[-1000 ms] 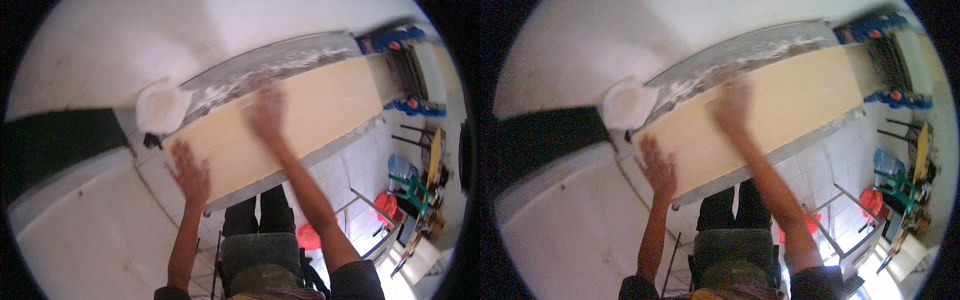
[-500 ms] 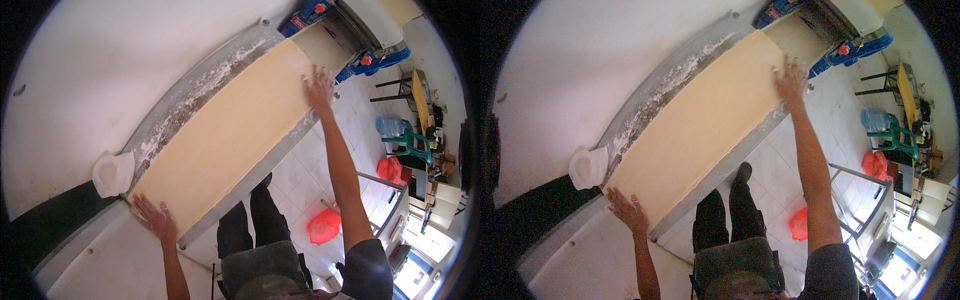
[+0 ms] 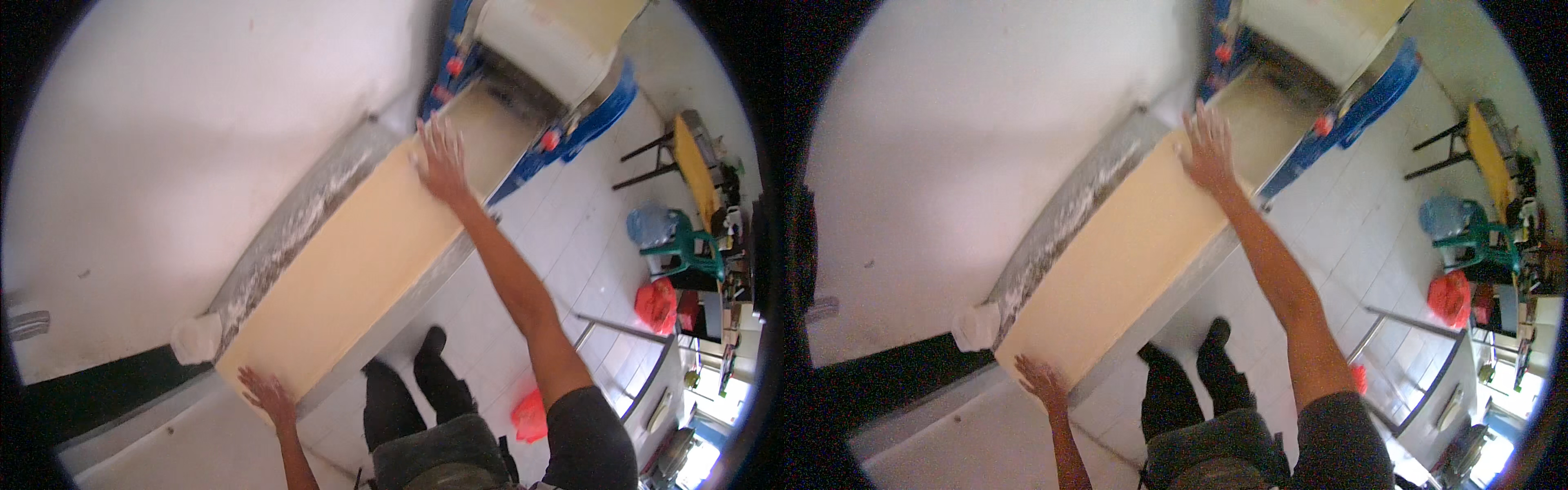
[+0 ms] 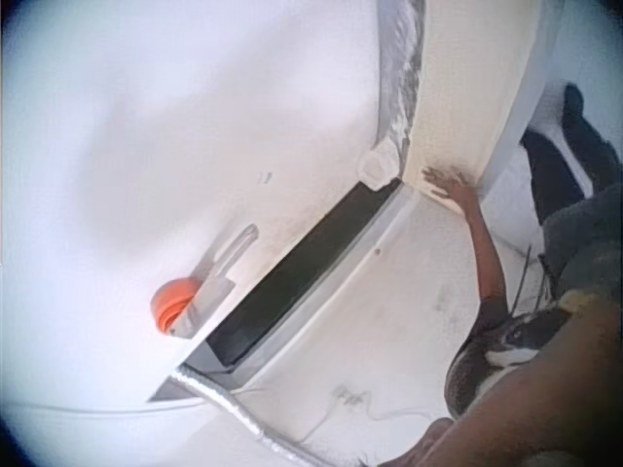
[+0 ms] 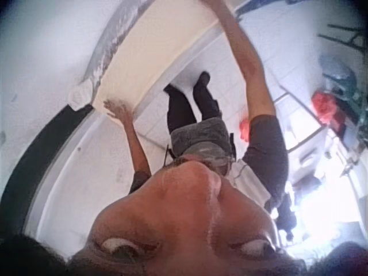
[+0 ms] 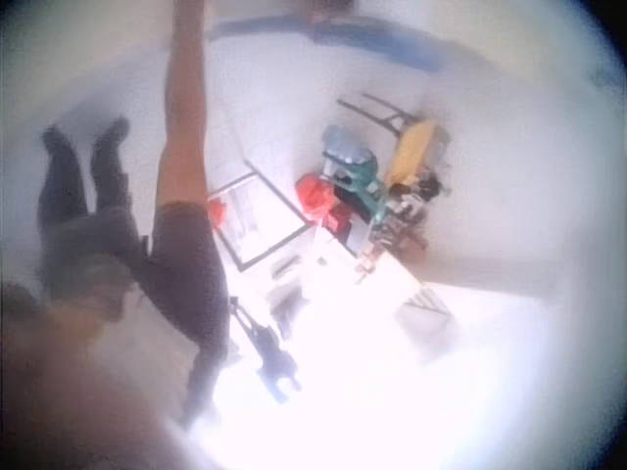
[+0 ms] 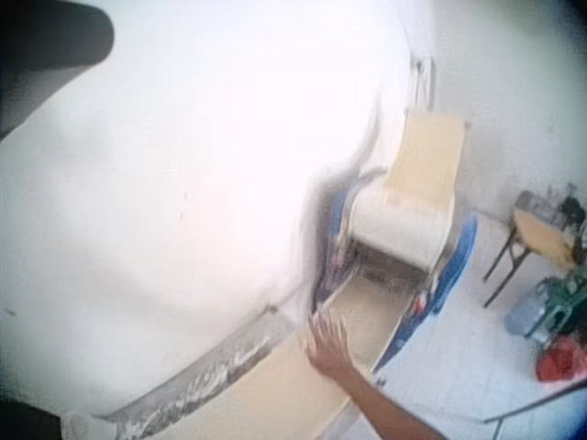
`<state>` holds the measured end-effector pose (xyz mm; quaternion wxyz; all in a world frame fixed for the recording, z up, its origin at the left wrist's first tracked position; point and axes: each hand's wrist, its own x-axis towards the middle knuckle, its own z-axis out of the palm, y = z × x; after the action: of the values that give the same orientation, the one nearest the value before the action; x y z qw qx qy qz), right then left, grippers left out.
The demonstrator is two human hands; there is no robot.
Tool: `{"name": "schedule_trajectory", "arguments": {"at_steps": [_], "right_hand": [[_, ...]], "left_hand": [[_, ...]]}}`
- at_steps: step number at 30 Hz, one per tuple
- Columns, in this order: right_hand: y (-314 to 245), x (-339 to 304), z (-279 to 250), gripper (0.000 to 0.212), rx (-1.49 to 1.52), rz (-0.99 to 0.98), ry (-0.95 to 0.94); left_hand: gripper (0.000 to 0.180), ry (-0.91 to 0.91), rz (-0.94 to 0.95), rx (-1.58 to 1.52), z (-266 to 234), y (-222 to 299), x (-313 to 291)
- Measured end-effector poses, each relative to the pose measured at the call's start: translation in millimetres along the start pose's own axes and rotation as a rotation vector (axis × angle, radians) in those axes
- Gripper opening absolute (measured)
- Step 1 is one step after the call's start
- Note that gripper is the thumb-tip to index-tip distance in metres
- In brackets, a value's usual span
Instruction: The person feeds a sheet of dough through a dough sheeter, repeatedly folding and rerunning it to thin and smooth the sheet. They sprinkle flour on the dough and the machine's feed tray to prevent sticking, then guide the sheet through the rollers and onto a metal table.
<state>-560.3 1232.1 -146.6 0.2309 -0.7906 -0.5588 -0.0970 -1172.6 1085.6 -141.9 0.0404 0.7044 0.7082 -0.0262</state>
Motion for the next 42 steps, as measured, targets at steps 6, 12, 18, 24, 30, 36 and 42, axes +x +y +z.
{"name": "schedule_trajectory", "arguments": {"at_steps": [6, 12, 18, 24, 30, 36, 42], "right_hand": [[102, -196, -138, 0.058, 0.315, 0.41, -0.024], [213, -489, -268, 0.047, 0.194, 0.662, -0.278], [281, -597, -394, 0.034, 0.033, 1.568, -0.458], [327, -574, -424, 0.031, 0.093, 1.686, -0.34], [401, -467, -436, 0.029, 0.075, 1.453, -0.232], [457, -77, -401, 0.014, 0.256, 0.613, 0.142], [414, 267, -375, 0.029, 0.237, -0.522, -0.272]], "left_hand": [[0.065, 0.028, 0.231, -0.438, -71, 178, -20], [0.063, 0.147, 0.598, -0.729, -128, 385, 36], [0.06, 0.27, 0.728, -0.881, -194, 611, 178], [0.079, -0.007, 0.506, -0.514, -255, 813, 326], [0.088, -0.319, 0.334, -0.379, -280, 899, 367], [0.072, -0.248, 0.279, -0.293, -286, 914, 356], [0.06, -0.155, 0.325, -0.311, -272, 920, 370]]}}
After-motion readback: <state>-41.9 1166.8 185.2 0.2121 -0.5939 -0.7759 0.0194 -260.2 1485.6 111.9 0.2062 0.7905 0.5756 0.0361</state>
